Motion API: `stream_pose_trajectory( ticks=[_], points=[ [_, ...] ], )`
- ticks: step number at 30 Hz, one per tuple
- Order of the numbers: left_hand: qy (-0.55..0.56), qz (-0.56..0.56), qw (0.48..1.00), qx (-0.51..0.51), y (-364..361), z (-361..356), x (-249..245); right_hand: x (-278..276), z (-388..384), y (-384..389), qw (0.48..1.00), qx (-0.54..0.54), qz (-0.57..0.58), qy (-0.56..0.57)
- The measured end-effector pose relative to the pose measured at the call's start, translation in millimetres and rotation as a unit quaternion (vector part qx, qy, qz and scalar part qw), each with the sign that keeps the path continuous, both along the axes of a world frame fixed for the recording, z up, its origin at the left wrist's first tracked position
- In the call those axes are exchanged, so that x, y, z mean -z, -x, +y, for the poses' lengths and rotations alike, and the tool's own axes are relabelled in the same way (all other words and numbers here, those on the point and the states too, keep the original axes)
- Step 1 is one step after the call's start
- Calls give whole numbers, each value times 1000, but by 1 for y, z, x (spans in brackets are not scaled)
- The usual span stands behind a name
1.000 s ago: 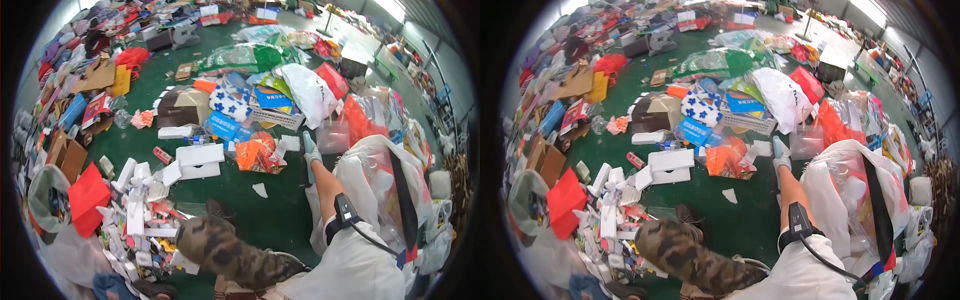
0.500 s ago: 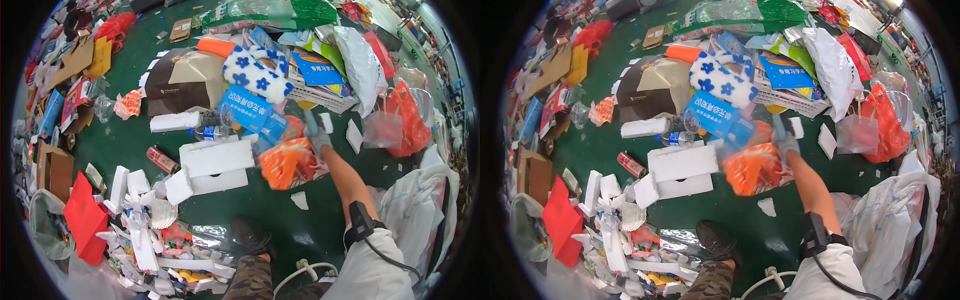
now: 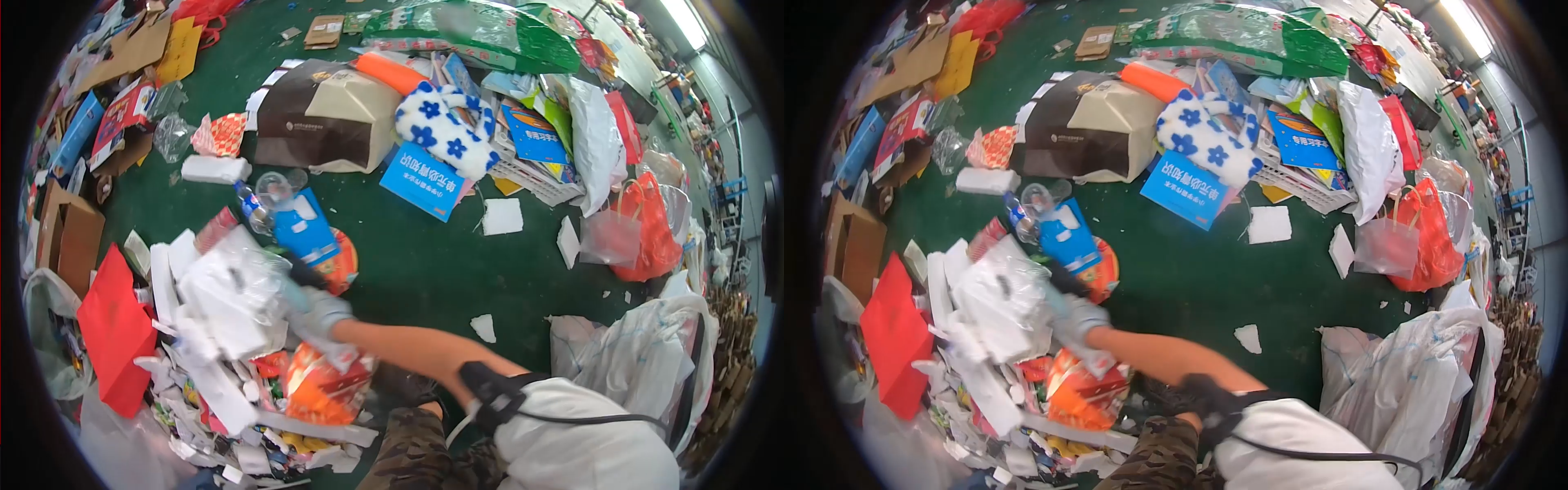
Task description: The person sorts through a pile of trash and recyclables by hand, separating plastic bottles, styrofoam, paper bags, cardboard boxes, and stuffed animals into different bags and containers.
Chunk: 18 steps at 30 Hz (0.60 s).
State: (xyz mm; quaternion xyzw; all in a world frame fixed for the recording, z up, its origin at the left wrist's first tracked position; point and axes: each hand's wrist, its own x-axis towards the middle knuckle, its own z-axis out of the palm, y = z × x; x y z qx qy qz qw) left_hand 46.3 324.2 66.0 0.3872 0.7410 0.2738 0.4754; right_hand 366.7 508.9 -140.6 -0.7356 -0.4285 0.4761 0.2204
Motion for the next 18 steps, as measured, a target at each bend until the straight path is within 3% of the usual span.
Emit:
stream_pose_trajectory(
  ticks=[1, 2, 4, 7, 9, 11, 12, 13, 14, 15, 16, 17, 18],
  points=[
    [-84, 29, 989, 118, 13, -6, 9, 20, 15, 39, 999, -31, 29, -19],
    [-80, 35, 990, 114, 6, -3, 4, -7, 26, 71, 996, -77, 42, -3],
    [108, -43, 988, -103, -13, 12, -10, -18, 33, 124, 989, -132, 47, -40],
    [136, -42, 980, -138, -12, 10, -16, -52, 20, 133, 979, -181, 88, -35],
    [146, -66, 978, -133, -2, 8, -10, -85, -8, 86, 961, -200, 65, -178],
    [139, -65, 981, -117, -10, 11, -13, -100, -54, 16, 950, -94, 90, -285],
    [118, -61, 985, -109, -14, 12, -14, -101, -80, -26, 958, -74, 60, -270],
    [126, -77, 986, -78, -4, 6, -10, -87, -114, -60, 961, 24, 5, -277],
    [131, -82, 985, -71, 2, 3, -5, -73, -146, -99, 919, 83, -90, -375],
    [99, -53, 994, 2, 6, 0, 0, -92, -180, -132, 955, 165, -155, -193],
    [64, -24, 995, 74, 13, -4, 5, -54, -225, -170, 923, 207, -237, -220],
    [80, -69, 990, 93, 29, -8, 11, -52, -257, -190, 906, 377, -97, -169],
    [75, -76, 989, 99, 25, -8, 14, -36, -289, -214, 875, 439, -170, -115]
  ],
)
